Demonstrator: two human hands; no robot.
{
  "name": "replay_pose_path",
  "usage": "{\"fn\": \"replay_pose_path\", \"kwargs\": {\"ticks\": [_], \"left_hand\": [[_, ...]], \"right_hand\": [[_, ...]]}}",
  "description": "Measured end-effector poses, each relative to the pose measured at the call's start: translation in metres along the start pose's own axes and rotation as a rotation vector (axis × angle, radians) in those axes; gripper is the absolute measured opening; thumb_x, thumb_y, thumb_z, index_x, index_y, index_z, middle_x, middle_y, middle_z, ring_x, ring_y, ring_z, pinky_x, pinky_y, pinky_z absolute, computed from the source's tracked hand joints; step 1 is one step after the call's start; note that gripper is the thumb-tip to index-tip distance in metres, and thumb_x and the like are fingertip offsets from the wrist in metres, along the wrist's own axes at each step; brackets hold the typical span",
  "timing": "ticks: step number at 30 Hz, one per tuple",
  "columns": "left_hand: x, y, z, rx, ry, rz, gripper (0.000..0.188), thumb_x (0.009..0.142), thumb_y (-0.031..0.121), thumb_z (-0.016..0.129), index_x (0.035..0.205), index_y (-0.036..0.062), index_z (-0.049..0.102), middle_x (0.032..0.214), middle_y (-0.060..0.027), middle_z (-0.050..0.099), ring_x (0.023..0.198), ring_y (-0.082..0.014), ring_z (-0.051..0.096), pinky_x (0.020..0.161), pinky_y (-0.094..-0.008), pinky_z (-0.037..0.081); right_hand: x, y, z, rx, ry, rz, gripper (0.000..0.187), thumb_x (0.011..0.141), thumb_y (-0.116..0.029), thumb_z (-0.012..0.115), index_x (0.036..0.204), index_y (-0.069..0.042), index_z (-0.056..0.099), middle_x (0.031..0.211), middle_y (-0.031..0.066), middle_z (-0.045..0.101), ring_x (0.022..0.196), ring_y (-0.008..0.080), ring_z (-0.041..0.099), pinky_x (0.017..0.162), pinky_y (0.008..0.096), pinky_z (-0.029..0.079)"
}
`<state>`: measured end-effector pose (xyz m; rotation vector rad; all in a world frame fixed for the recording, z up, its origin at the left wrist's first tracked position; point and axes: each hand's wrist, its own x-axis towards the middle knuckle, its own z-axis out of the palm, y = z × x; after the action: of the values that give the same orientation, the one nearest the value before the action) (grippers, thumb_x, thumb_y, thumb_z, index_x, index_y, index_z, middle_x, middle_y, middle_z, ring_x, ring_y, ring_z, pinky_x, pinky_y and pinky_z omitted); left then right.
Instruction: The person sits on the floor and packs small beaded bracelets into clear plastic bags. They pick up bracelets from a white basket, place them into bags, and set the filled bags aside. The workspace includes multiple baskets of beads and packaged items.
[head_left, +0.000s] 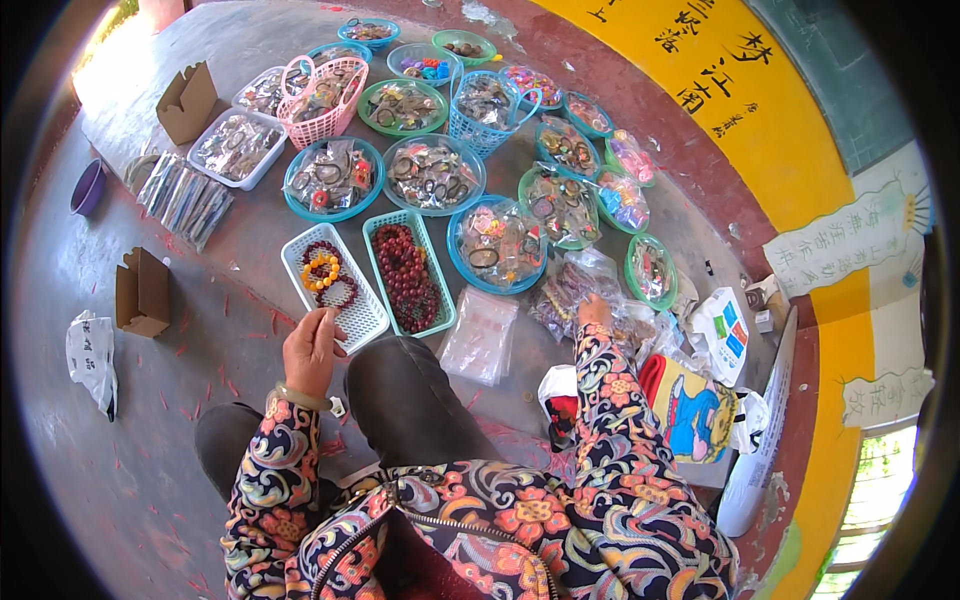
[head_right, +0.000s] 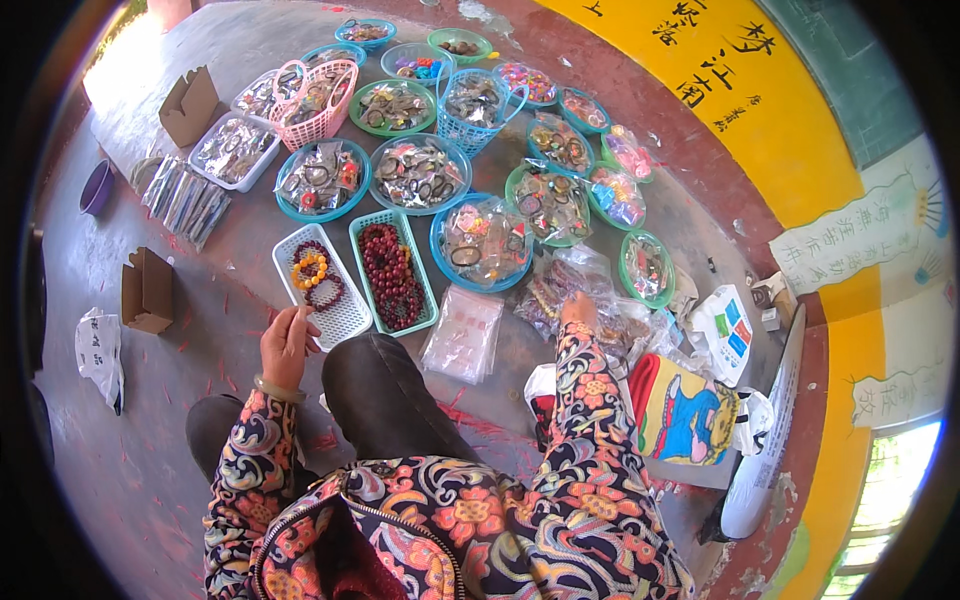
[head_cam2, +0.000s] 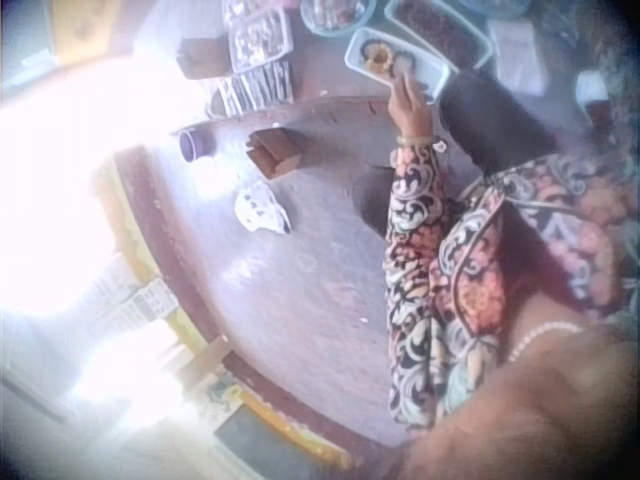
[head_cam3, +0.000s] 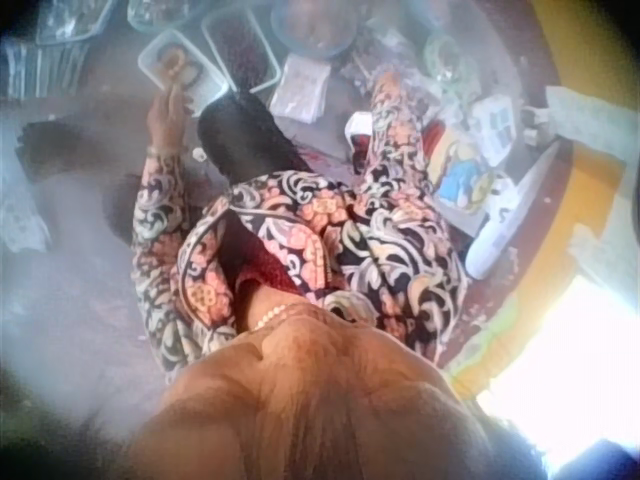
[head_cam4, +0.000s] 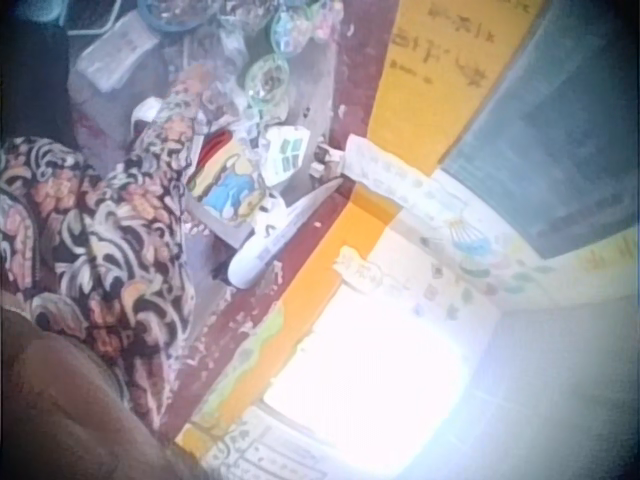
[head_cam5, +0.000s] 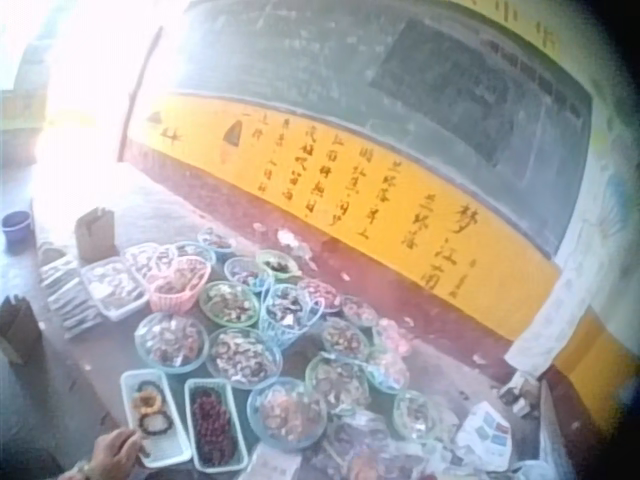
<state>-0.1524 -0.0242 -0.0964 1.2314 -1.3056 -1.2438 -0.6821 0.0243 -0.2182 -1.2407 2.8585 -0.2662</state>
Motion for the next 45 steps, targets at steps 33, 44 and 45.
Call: {"fn": "replay_pose_path", "kwargs": {"ticks": [33, 44, 45], "left_hand": [[0.006, -0.014, 0.021, 0.128, -0.068, -0.022, 0.018, 0.088, 0.013, 0.051, 0.091, -0.0027, 0.059, 0.065, -0.0059, 0.058, 0.054, -0.0099, 0.056, 0.051, -0.0228, 0.047], [-0.001, -0.003, 0.020, 0.118, -0.083, 0.047, 0.019, 0.088, 0.014, 0.050, 0.089, -0.0023, 0.059, 0.064, -0.0053, 0.058, 0.053, -0.0108, 0.056, 0.050, -0.0236, 0.045], [-0.003, -0.002, 0.015, 0.117, -0.070, 0.051, 0.019, 0.088, 0.014, 0.050, 0.088, -0.0025, 0.059, 0.064, -0.0053, 0.058, 0.054, -0.0108, 0.056, 0.051, -0.0237, 0.045]], "right_hand": [[0.013, 0.024, 0.008, -0.028, -0.252, -0.264, 0.021, 0.067, -0.020, 0.062, 0.083, -0.007, 0.059, 0.080, 0.0141, 0.062, 0.079, 0.0328, 0.059, 0.070, 0.0412, 0.046], [-0.002, 0.065, -0.016, 0.198, 0.378, -0.362, 0.017, 0.077, -0.017, 0.047, 0.087, -0.008, 0.058, 0.086, 0.0094, 0.063, 0.080, 0.0223, 0.061, 0.066, 0.0379, 0.045], [-0.006, 0.047, -0.016, 0.803, 0.154, -0.073, 0.019, 0.078, -0.019, 0.045, 0.088, -0.009, 0.058, 0.087, 0.0077, 0.063, 0.082, 0.0217, 0.061, 0.067, 0.0379, 0.045]]}}
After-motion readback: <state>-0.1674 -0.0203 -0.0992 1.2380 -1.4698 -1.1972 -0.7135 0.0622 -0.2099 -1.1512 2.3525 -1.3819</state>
